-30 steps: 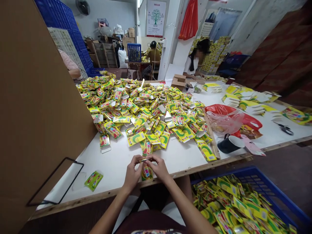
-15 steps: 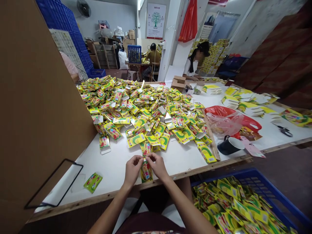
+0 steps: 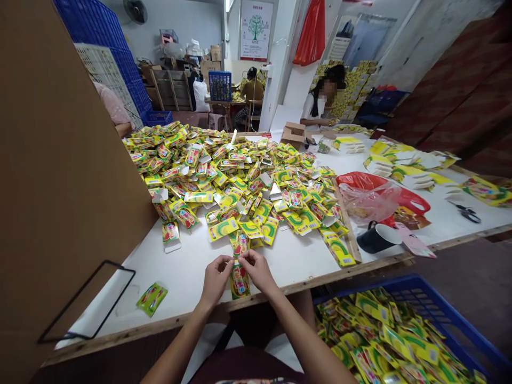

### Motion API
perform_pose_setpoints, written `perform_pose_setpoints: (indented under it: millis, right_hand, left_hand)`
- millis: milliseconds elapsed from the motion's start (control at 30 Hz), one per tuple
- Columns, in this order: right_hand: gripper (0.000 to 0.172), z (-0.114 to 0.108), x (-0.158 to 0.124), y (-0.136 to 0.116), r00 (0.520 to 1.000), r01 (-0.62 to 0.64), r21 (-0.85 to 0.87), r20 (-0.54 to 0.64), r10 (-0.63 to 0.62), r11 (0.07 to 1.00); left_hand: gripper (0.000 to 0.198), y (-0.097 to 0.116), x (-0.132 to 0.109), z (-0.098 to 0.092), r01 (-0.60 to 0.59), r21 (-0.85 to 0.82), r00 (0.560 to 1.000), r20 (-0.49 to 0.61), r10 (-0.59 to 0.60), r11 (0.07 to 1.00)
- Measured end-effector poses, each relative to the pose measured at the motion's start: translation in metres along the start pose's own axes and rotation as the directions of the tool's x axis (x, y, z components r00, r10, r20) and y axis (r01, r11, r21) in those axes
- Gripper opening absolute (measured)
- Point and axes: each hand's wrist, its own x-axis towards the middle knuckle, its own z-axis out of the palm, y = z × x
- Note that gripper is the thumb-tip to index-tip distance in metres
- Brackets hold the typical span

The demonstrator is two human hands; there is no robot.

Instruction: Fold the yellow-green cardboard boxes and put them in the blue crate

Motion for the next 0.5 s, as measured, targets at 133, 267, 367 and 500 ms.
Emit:
perform_pose_setpoints:
  millis: [133,267,367,500]
  right_hand:
    - [0.018,-0.005,0.003,0.001,0.999,-0.030,0.003,0.033,0.030,1.000]
    - [0.021,-0.007,-0.004,0.005,0.996,-0.020,0.037,0.088,0.017,0.999]
    - [0.017,-0.003,-0.014,-0.001,0.996,-0.002,0.082,0.085,-0.005,0.997]
    - [0.017,-0.043,-0.038,-0.031,0.996,0.049,-0.160,-0.059,-0.060,0.986]
  left_hand:
    - [0.024,-0.001,-0.003,0.002,-0.005,0.008,1.000,-0.009,0.005,1.000]
    - [0.022,-0.002,-0.013,0.004,-0.013,-0.044,1.000,0.023,0.014,0.999]
    - [0.020,0.003,-0.017,0.004,-0.035,-0.061,0.998,0.041,0.037,0.998]
    - [0.024,0.008,-0.007,0.002,-0.090,0.022,0.994,0.062,0.088,0.996]
